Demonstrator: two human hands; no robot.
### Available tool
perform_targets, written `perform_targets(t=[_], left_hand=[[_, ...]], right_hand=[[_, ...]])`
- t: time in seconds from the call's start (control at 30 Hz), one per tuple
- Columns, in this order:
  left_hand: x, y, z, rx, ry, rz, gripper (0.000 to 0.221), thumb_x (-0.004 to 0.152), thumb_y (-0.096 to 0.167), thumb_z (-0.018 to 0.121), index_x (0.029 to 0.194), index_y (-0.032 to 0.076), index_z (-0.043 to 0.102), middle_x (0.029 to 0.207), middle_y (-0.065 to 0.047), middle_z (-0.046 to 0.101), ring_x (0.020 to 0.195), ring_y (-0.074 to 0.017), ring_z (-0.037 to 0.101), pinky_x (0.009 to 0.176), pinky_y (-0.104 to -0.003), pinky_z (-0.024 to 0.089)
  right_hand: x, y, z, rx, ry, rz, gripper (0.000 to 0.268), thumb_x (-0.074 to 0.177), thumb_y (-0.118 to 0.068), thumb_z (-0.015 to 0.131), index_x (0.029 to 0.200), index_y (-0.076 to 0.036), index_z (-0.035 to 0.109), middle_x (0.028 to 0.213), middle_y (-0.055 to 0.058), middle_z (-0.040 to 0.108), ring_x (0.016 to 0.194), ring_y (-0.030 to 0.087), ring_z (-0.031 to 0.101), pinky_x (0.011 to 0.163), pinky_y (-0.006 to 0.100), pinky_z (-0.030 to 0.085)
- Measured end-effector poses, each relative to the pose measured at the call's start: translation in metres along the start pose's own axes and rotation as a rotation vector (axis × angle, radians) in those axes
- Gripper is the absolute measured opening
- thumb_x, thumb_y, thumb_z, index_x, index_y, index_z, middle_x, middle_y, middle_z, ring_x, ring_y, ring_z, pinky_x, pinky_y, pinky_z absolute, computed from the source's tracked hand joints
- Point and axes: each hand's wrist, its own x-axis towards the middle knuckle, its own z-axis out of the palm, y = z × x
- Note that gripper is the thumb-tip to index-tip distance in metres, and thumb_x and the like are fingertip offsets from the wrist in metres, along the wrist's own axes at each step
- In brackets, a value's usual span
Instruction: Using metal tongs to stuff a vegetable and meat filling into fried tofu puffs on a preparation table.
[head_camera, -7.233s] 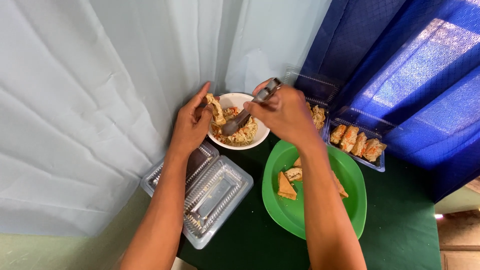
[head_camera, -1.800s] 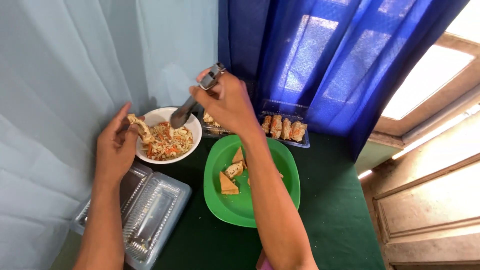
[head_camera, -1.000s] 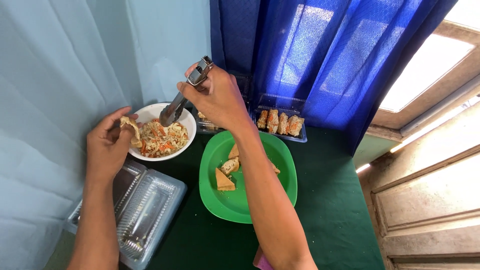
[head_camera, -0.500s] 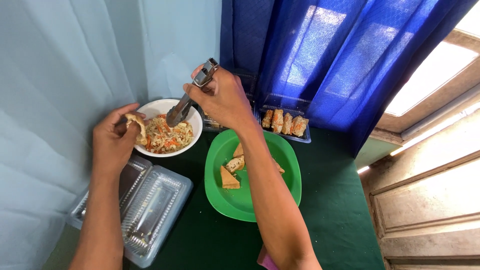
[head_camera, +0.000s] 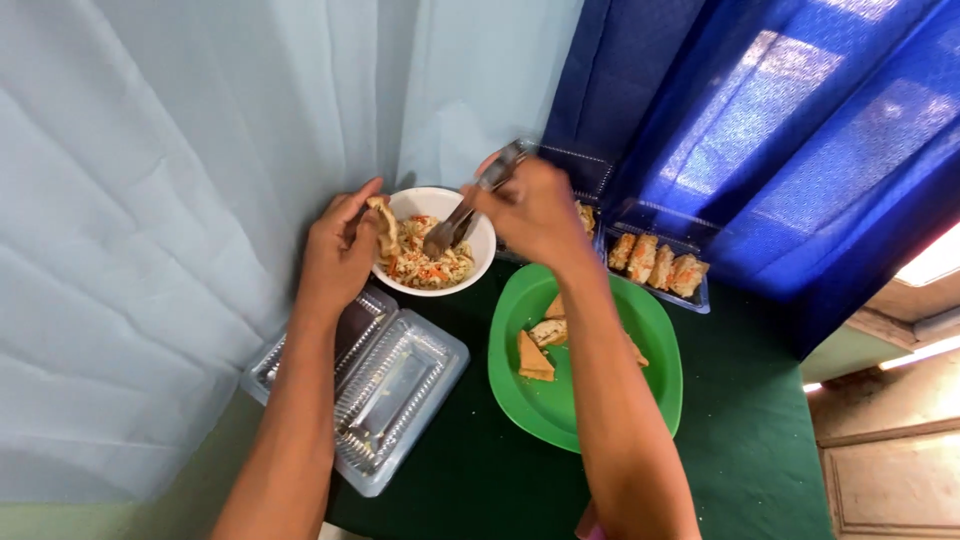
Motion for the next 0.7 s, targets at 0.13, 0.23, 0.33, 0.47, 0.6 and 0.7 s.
perform_targets(t=[0.13, 0.23, 0.33, 0.47, 0.6, 0.7], left_hand=[[-0.001, 0.013, 0.001, -0.019, 0.037, 0.004, 0.038, 0.103, 0.002, 0.053, 0.140, -0.002, 0.061, 0.118, -0.026, 0.068, 0.111, -0.0345, 0.067, 0.091, -0.043, 0.057], [-0.002, 0.015, 0.000, -0.064, 0.048, 0.019, 0.035, 0.107, 0.011, 0.056, 0.140, -0.003, 0.060, 0.120, -0.027, 0.066, 0.115, -0.0350, 0.066, 0.093, -0.044, 0.057], [-0.003, 0.012, -0.001, -0.071, 0.083, 0.002, 0.037, 0.109, 0.012, 0.056, 0.142, -0.004, 0.057, 0.123, -0.026, 0.065, 0.116, -0.0328, 0.065, 0.097, -0.044, 0.055], [-0.004, 0.015, -0.001, -0.057, 0.074, 0.007, 0.037, 0.109, 0.013, 0.056, 0.143, -0.003, 0.057, 0.118, -0.024, 0.066, 0.111, -0.0315, 0.068, 0.093, -0.042, 0.056], [-0.004, 0.016, -0.001, -0.039, 0.095, 0.011, 0.036, 0.108, 0.013, 0.058, 0.141, -0.002, 0.058, 0.116, -0.023, 0.068, 0.108, -0.0280, 0.070, 0.091, -0.041, 0.057], [-0.003, 0.009, 0.000, -0.018, 0.105, 0.033, 0.036, 0.108, 0.014, 0.061, 0.140, -0.002, 0.059, 0.116, -0.024, 0.068, 0.110, -0.0316, 0.069, 0.090, -0.041, 0.057]], right_hand=[[0.003, -0.004, -0.001, -0.002, 0.053, -0.001, 0.027, 0.082, -0.027, 0.083, 0.102, -0.013, 0.072, 0.083, 0.007, 0.076, 0.086, 0.020, 0.078, 0.082, 0.035, 0.060], [0.001, 0.005, 0.018, 0.020, 0.017, -0.017, 0.029, 0.083, -0.028, 0.082, 0.105, -0.011, 0.073, 0.086, 0.010, 0.076, 0.089, 0.022, 0.077, 0.084, 0.037, 0.059], [0.000, 0.006, 0.016, 0.050, -0.071, -0.040, 0.028, 0.081, -0.024, 0.083, 0.102, -0.010, 0.073, 0.085, 0.013, 0.076, 0.089, 0.026, 0.076, 0.085, 0.040, 0.059], [-0.005, -0.005, -0.016, -0.081, 0.001, -0.139, 0.021, 0.085, -0.022, 0.083, 0.100, -0.010, 0.075, 0.083, 0.013, 0.075, 0.085, 0.027, 0.076, 0.081, 0.041, 0.058], [-0.024, -0.038, -0.030, -0.129, -0.081, -0.103, 0.018, 0.087, -0.019, 0.080, 0.099, -0.007, 0.074, 0.081, 0.014, 0.075, 0.079, 0.029, 0.072, 0.082, 0.045, 0.056], [-0.022, -0.031, 0.001, -0.095, -0.206, -0.200, 0.026, 0.081, -0.016, 0.083, 0.101, -0.002, 0.076, 0.085, 0.025, 0.075, 0.088, 0.042, 0.075, 0.081, 0.052, 0.055]])
